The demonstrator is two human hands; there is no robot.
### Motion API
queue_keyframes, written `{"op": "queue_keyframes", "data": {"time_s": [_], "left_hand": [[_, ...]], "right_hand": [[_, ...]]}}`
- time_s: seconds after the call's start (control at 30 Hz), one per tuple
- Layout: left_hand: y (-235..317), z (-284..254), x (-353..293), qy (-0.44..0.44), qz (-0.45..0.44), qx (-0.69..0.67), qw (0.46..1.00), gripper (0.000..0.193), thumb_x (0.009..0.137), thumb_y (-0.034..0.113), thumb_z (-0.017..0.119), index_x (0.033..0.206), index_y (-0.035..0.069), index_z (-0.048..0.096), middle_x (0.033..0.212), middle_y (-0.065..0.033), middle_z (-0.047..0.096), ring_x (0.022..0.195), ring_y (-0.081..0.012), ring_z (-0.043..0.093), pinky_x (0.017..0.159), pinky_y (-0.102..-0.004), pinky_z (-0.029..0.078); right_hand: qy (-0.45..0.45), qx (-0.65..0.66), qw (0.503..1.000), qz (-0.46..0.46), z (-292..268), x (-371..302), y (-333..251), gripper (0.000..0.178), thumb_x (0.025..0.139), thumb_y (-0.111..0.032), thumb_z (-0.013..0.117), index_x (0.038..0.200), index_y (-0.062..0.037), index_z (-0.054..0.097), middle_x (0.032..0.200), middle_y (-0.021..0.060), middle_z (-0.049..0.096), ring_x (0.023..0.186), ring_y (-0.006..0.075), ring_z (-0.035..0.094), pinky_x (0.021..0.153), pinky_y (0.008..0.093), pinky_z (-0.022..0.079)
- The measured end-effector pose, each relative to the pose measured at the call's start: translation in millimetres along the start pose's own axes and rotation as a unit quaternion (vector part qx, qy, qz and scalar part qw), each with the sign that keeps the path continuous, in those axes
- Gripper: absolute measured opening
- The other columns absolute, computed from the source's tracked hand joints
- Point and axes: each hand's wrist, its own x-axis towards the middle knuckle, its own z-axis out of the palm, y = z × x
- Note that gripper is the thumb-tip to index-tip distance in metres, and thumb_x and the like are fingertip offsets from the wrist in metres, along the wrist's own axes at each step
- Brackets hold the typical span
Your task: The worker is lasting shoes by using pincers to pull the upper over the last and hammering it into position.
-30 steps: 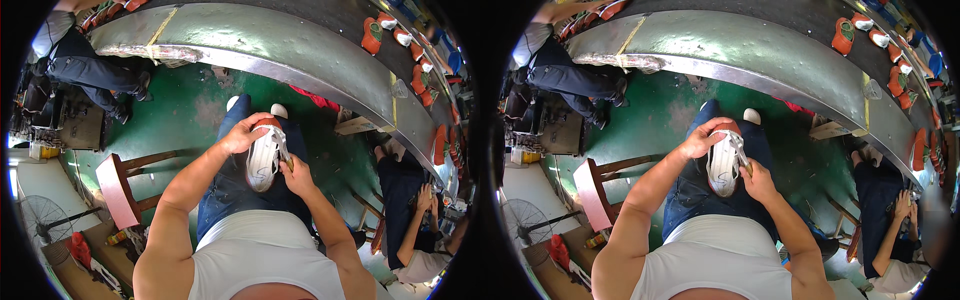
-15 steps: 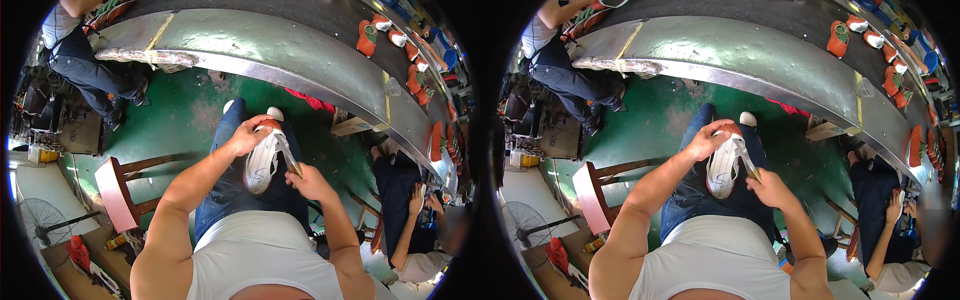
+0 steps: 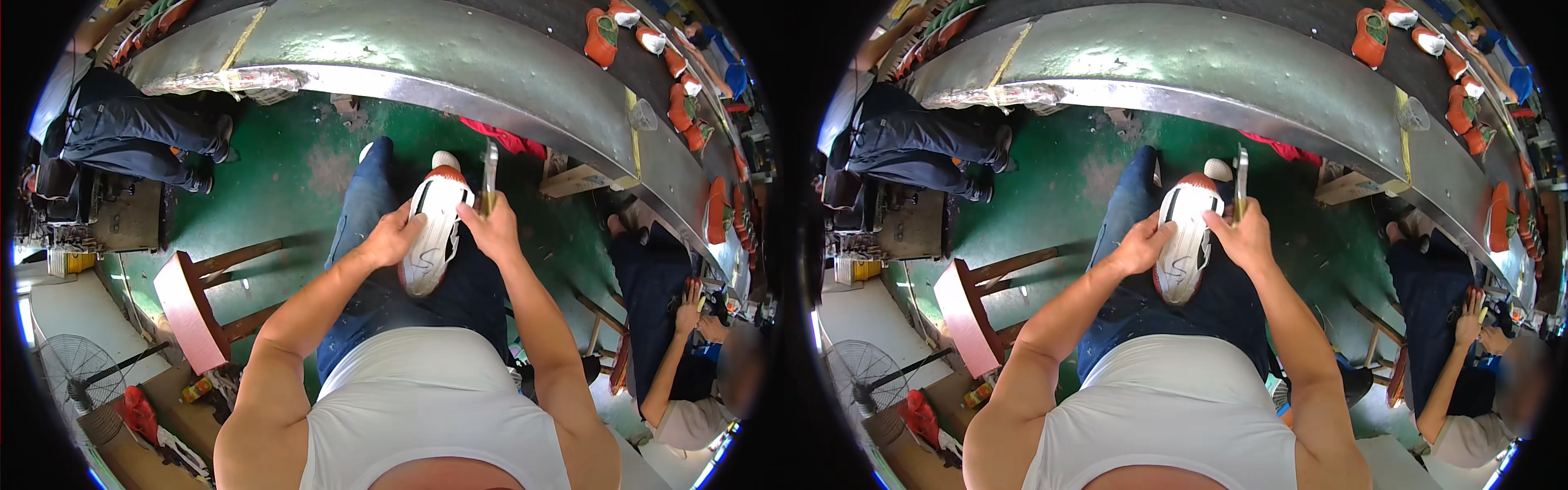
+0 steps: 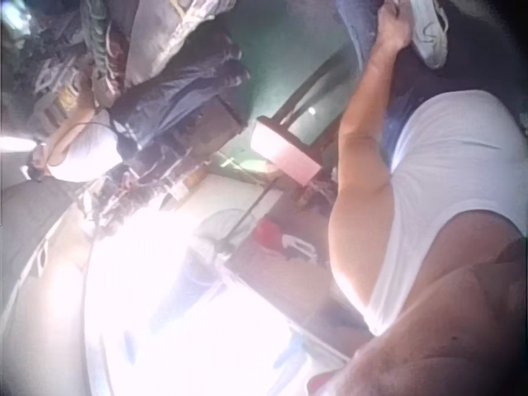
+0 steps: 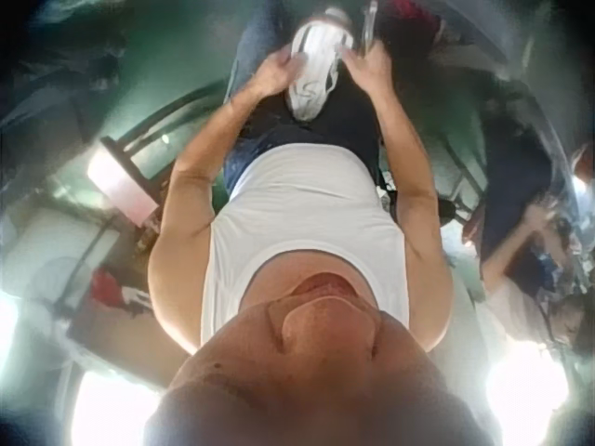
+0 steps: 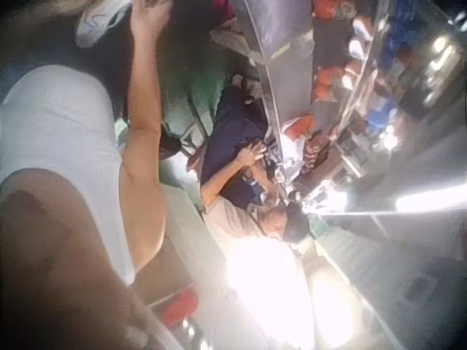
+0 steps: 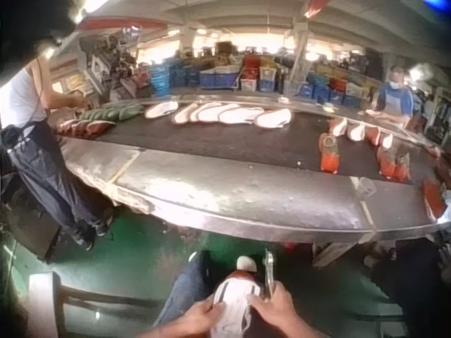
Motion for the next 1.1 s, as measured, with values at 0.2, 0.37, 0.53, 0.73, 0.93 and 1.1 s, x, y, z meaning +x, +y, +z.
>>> {"op": "queue_keyframes", "data": {"time_s": [0.2, 0.37, 0.53, 0.73, 0.93, 1.1], "left_hand": [[13.8, -10.2, -9.8, -0.076, 0.008, 0.015, 0.997, 0.073, 0.077, -0.009, 0.046, 0.149, 0.0, 0.037, 0.135, -0.0113, 0.057, 0.123, -0.0199, 0.055, 0.104, -0.0319, 0.043], [7.3, 2.2, -18.6, -0.11, -0.036, -0.2, 0.973, 0.089, 0.073, -0.008, 0.052, 0.157, 0.005, 0.026, 0.142, -0.0137, 0.051, 0.129, -0.0223, 0.051, 0.11, -0.0328, 0.038], [-32.1, 18.4, -31.3, -0.063, 0.022, -0.051, 0.996, 0.094, 0.077, 0.001, 0.064, 0.158, 0.005, 0.017, 0.144, -0.0183, 0.049, 0.135, -0.026, 0.047, 0.114, -0.0351, 0.035], [-21.1, 29.8, -41.8, -0.063, 0.033, -0.008, 0.997, 0.1, 0.08, 0.002, 0.064, 0.158, 0.003, 0.003, 0.148, -0.0209, 0.042, 0.139, -0.0285, 0.041, 0.117, -0.034, 0.03], [-15.7, 33.7, -41.9, -0.104, -0.024, -0.037, 0.994, 0.085, 0.095, 0.02, 0.059, 0.158, 0.0, 0.006, 0.151, -0.0214, 0.04, 0.138, -0.0277, 0.042, 0.116, -0.0339, 0.03], [-46.2, 49.5, -5.7, 0.115, -0.052, -0.234, 0.964, 0.063, 0.107, 0.05, 0.03, 0.146, 0.003, 0.046, 0.134, -0.0196, 0.06, 0.126, -0.0271, 0.056, 0.106, -0.0346, 0.041]], "right_hand": [[-0.127, 0.193, 0.971, 0.067, 9.5, -4.0, 40.9, 0.032, 0.087, -0.022, 0.072, 0.102, 0.0004, 0.056, 0.084, 0.012, 0.065, 0.068, 0.0189, 0.065, 0.063, 0.0332, 0.054], [-0.091, -0.049, 0.994, 0.019, -8.3, -11.9, 26.2, 0.038, 0.082, -0.021, 0.071, 0.107, 0.0034, 0.056, 0.097, 0.0257, 0.067, 0.095, 0.0434, 0.066, 0.083, 0.0462, 0.052], [-0.131, -0.059, 0.99, 0.0, -58.7, -61.5, 46.7, 0.029, 0.091, -0.022, 0.065, 0.107, 0.0014, 0.059, 0.086, 0.0225, 0.067, 0.084, 0.0422, 0.066, 0.076, 0.0473, 0.051], [-0.249, -0.205, 0.928, -0.186, -68.3, -84.0, -10.5, 0.046, 0.091, -0.012, 0.063, 0.134, 0.0029, 0.051, 0.108, 0.0197, 0.065, 0.102, 0.0347, 0.064, 0.085, 0.0412, 0.052], [-0.311, -0.386, 0.85, -0.176, -65.1, -62.7, -48.4, 0.034, 0.09, -0.013, 0.062, 0.118, 0.005, 0.056, 0.1, 0.0217, 0.066, 0.093, 0.0393, 0.065, 0.081, 0.0472, 0.052], [-0.269, -0.2, 0.928, -0.161, -22.7, -82.1, 2.1, 0.024, 0.089, -0.02, 0.064, 0.1, -0.0002, 0.058, 0.087, 0.022, 0.066, 0.082, 0.0425, 0.065, 0.075, 0.0503, 0.052]]}}
